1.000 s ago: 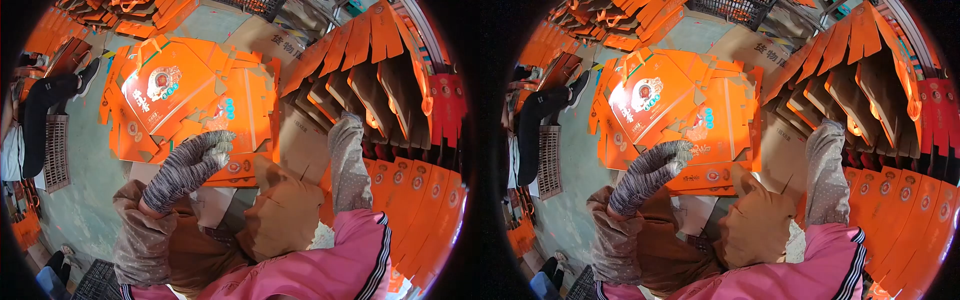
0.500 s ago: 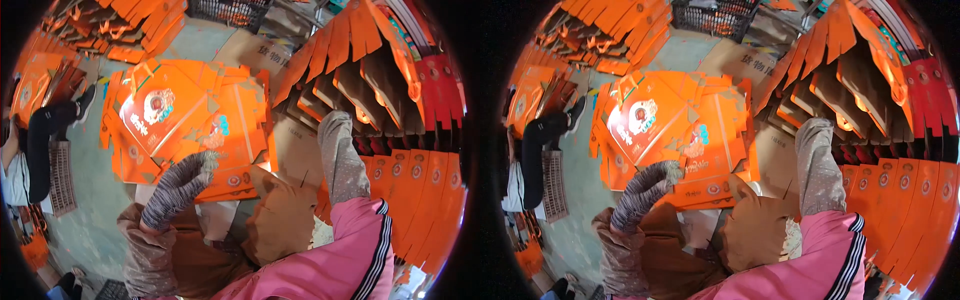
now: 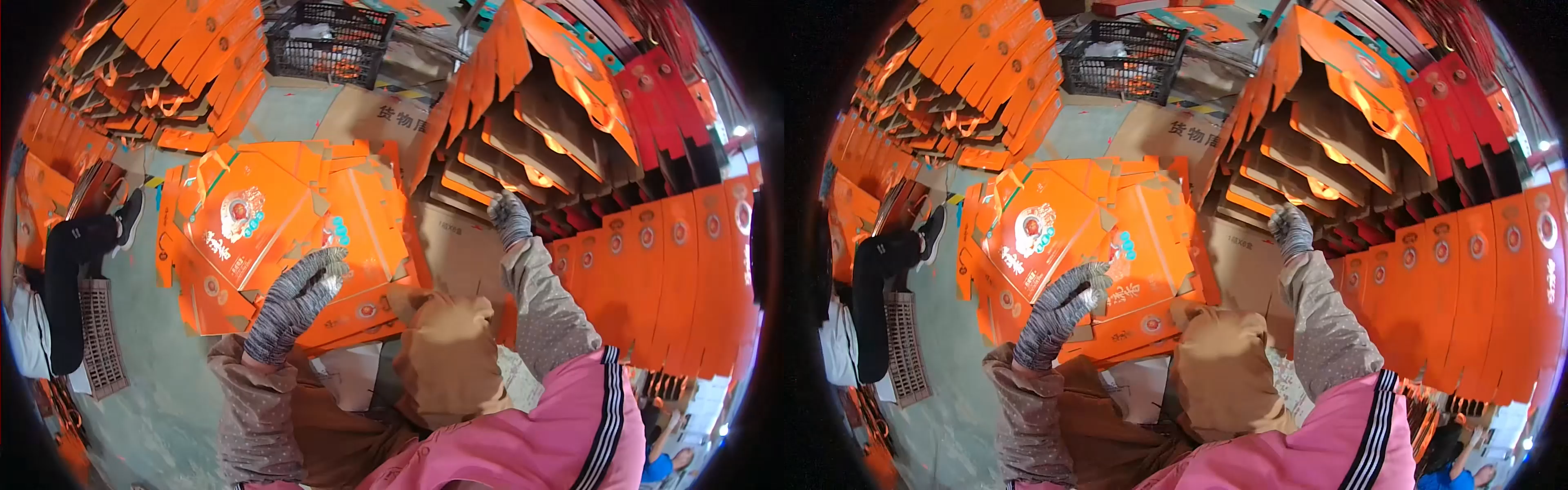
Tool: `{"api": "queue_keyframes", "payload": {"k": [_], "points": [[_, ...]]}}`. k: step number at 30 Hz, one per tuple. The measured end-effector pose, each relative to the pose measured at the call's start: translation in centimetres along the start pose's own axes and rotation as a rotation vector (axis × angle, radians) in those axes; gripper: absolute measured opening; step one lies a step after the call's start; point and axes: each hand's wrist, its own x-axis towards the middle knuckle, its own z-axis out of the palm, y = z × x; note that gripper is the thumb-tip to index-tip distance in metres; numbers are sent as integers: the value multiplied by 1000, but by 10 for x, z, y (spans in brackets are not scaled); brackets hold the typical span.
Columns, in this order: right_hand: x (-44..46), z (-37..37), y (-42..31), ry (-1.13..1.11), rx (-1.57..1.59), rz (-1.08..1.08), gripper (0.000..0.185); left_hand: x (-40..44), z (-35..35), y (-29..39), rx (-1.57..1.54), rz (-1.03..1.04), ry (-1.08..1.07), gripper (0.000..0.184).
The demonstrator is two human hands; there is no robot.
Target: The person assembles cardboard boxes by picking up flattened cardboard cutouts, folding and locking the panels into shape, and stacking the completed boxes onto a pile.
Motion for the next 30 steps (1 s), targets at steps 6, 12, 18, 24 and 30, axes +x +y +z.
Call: {"api": "queue_keyframes", "payload": {"k": [6,12,18,24,30], "points": [[-39,15,-36,-316,-164,106,20,-7,5,-18,19,100,-52,33],[-101,72,-28,-838,-810,39,25,-25,15,-30,16,36,-21,33],[-139,99,35,-1564,-1649,-444,35,-69,48,-54,1113,195,-73,41],[-205,131,70,-1770,-2048,-156,38,-100,34,-88,1408,-285,-463,45],[-178,158,125,-1588,-1710,-30,39,-101,-102,-224,1055,-663,-257,63]]}}
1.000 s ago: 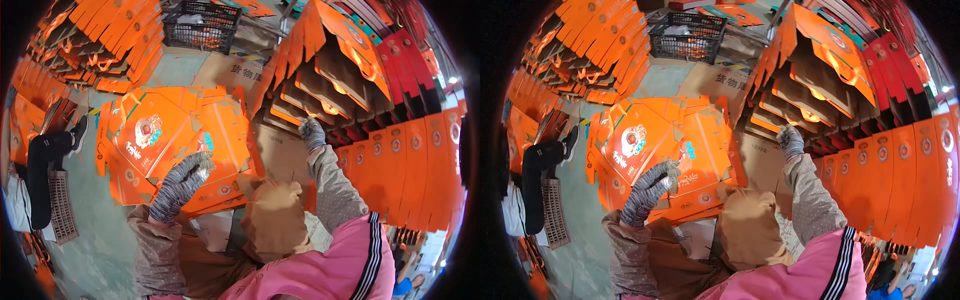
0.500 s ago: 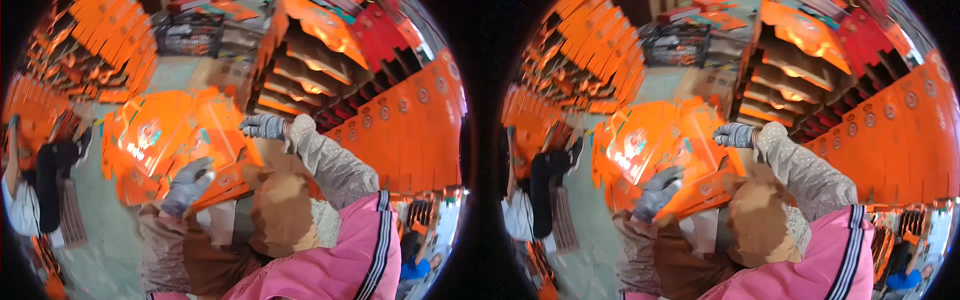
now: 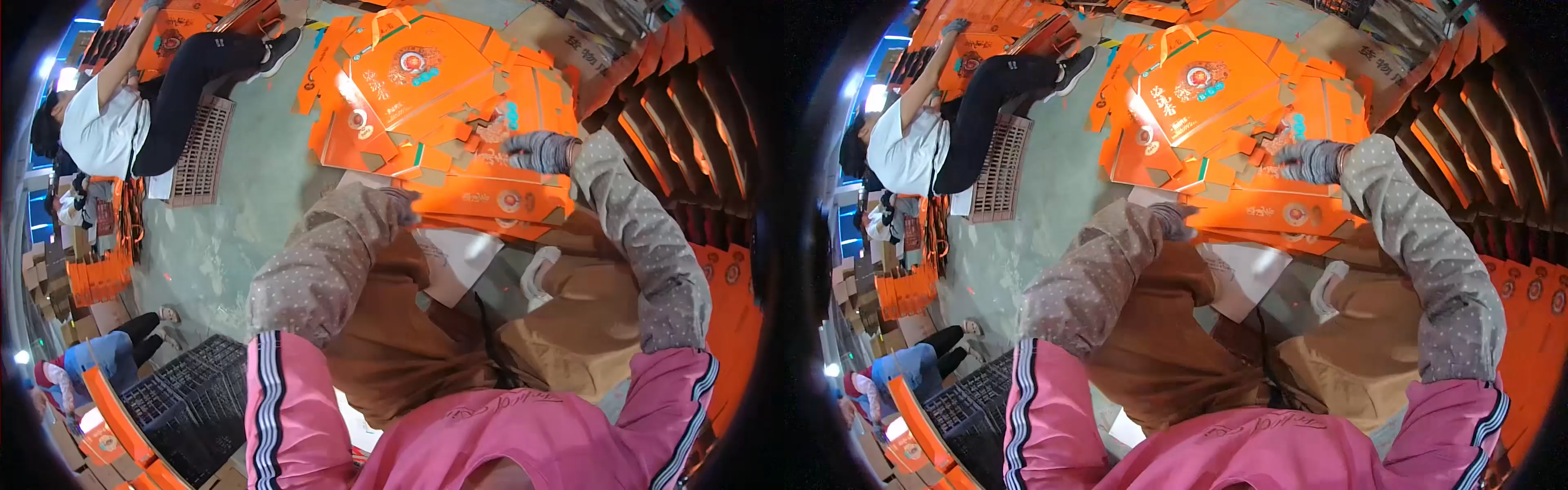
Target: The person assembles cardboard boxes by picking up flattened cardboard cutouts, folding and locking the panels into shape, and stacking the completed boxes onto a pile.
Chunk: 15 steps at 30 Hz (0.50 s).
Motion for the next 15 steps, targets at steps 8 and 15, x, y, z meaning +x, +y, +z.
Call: {"api": "queue_keyframes", "payload": {"k": [8,15], "points": [[172,-8,146,557,389,117,42,137,23,-166,-1317,-157,910,65],[277,-15,214,1030,66,31,42,155,25,-171,-1687,-255,1081,68]]}}
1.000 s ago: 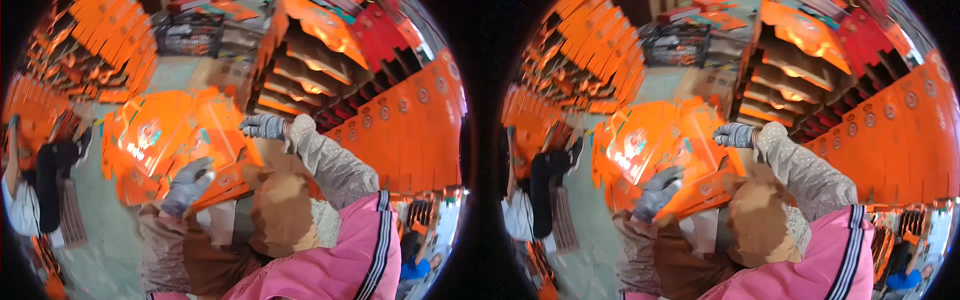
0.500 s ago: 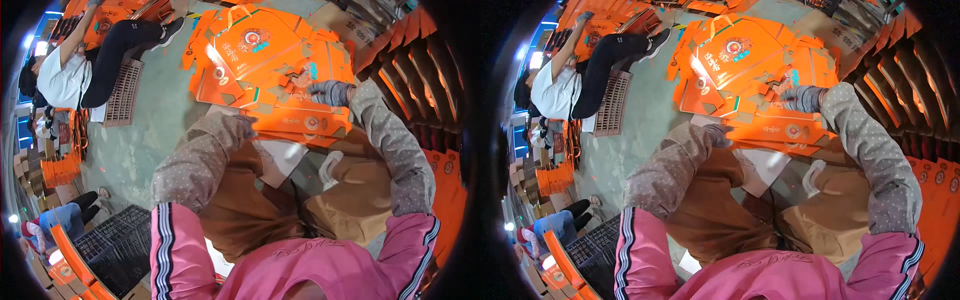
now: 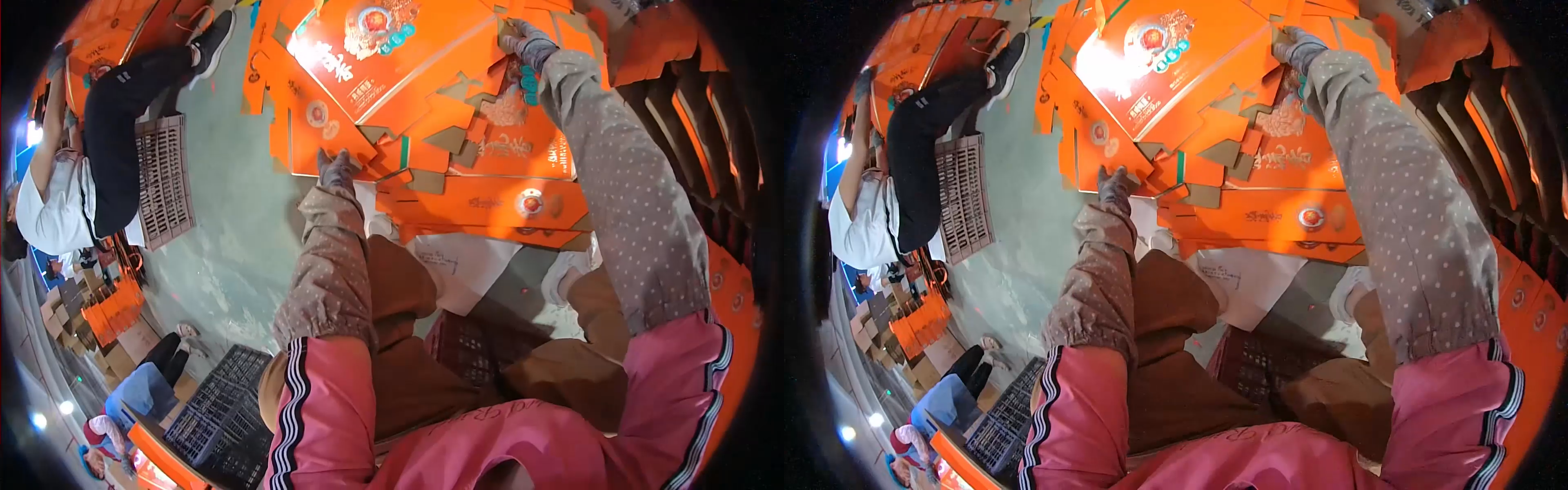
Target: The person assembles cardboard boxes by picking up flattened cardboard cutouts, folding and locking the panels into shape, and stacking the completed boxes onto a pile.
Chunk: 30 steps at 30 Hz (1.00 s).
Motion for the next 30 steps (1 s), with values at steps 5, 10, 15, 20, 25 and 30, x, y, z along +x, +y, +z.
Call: {"api": "queue_keyframes", "payload": {"k": [5,10,15,20,25,30], "points": [[-2,-52,-40,-153,473,304,39,12,-4,15,-79,-26,-51,61],[-13,-166,-100,-211,600,261,31,-74,-9,155,277,-146,-418,57],[-57,-295,-180,-58,454,-95,19,-179,-44,289,447,147,-808,42],[-125,-331,-245,26,201,-477,24,-222,-23,270,774,789,-601,45],[-186,-339,-231,-187,-54,-368,30,-214,4,169,965,537,-627,57],[-181,-315,-135,-377,4,-35,35,-154,28,39,639,139,-522,47]]}}
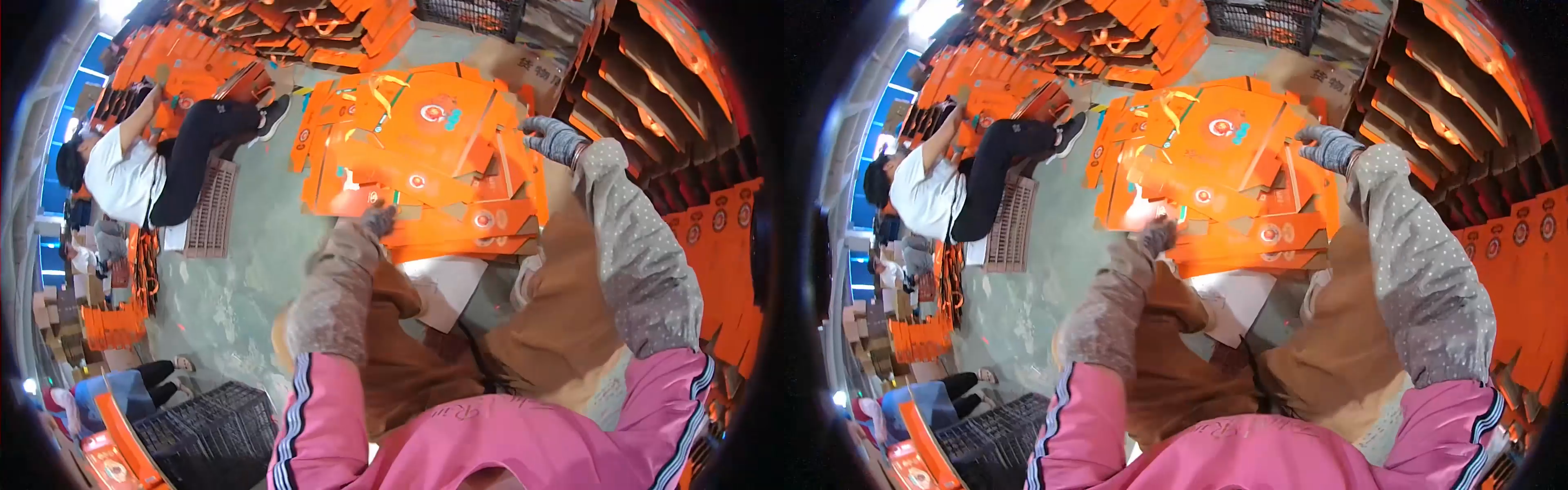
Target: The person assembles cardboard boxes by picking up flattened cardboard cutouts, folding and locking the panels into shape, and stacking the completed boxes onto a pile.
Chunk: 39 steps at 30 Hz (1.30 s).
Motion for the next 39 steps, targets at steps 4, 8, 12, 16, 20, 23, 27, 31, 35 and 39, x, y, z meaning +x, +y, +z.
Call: {"api": "queue_keyframes", "payload": {"k": [4,8,12,16,20,23,27,31,35,39], "points": [[21,32,62,-126,29,225,35,-4,81,-29,-1026,-256,-370,16],[21,46,59,-351,-7,264,35,19,137,18,-1095,-495,28,24],[20,55,76,-512,8,231,36,56,155,17,-945,-591,113,33],[12,56,100,-502,15,202,34,44,145,30,-882,-589,8,29],[11,39,94,-443,-21,231,31,12,105,85,-930,-468,67,20],[4,33,90,-363,-15,195,33,-4,55,154,-1116,-126,-65,15],[-20,10,74,-315,-10,114,37,-34,-51,188,-810,243,-428,17],[-22,-8,47,-147,29,4,49,-204,-65,255,-392,199,25,30],[-63,-50,-18,90,342,-75,53,-337,-67,281,-670,298,-182,50],[-81,-72,-51,264,788,-458,43,-393,-87,267,-673,243,-69,47]]}}
